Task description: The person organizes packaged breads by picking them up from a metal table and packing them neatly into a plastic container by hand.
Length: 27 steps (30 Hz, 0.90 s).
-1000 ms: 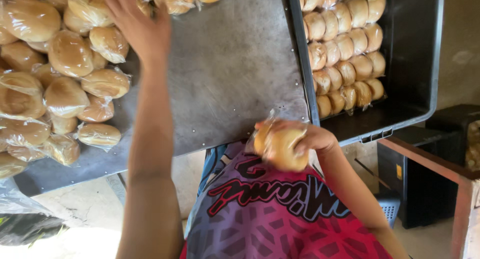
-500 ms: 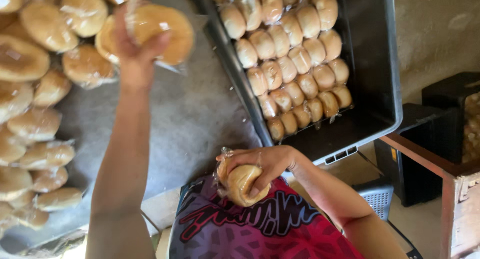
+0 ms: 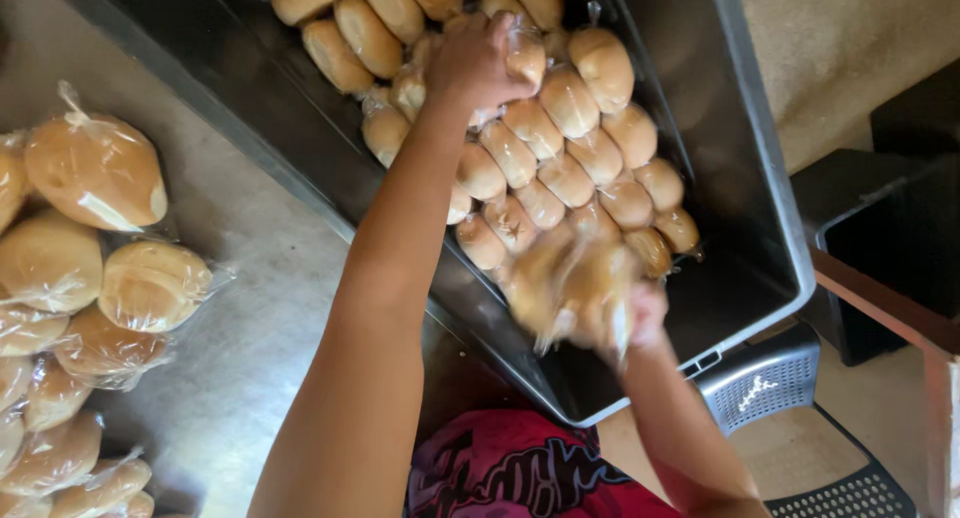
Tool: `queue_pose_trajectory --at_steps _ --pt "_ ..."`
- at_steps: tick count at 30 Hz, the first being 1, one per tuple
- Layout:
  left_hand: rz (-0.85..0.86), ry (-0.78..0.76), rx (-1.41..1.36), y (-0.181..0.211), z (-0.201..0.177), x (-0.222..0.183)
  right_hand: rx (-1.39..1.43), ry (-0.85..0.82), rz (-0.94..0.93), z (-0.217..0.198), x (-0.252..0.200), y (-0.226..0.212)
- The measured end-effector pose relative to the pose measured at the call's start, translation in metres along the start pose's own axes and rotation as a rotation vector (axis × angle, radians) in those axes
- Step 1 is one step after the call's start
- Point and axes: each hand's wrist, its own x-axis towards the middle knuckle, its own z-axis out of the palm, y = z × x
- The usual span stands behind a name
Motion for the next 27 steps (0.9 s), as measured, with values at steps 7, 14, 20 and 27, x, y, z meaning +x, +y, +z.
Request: queue_pose_trajectory --at_steps 7,14,20,27 --pt "0.099 0.19 -0.021 -0.011 0.012 -0.009 -1.485 0.082 -1.338 0.106 0.165 -0.086" --pt "-0.048 0.116 0.016 -0.011 0.005 -0.023 -2.35 0.164 -1.048 0.107 0.252 -0.07" --pt "-0.064 0.136 0.084 -0.011 0.011 -0.032 -2.577 0.145 -0.875 0.094 0.254 -0.072" --pt "-0.056 0.171 0.061 -0.008 0.004 -0.047 -2.591 0.171 -0.821 0.083 0.26 -0.07"
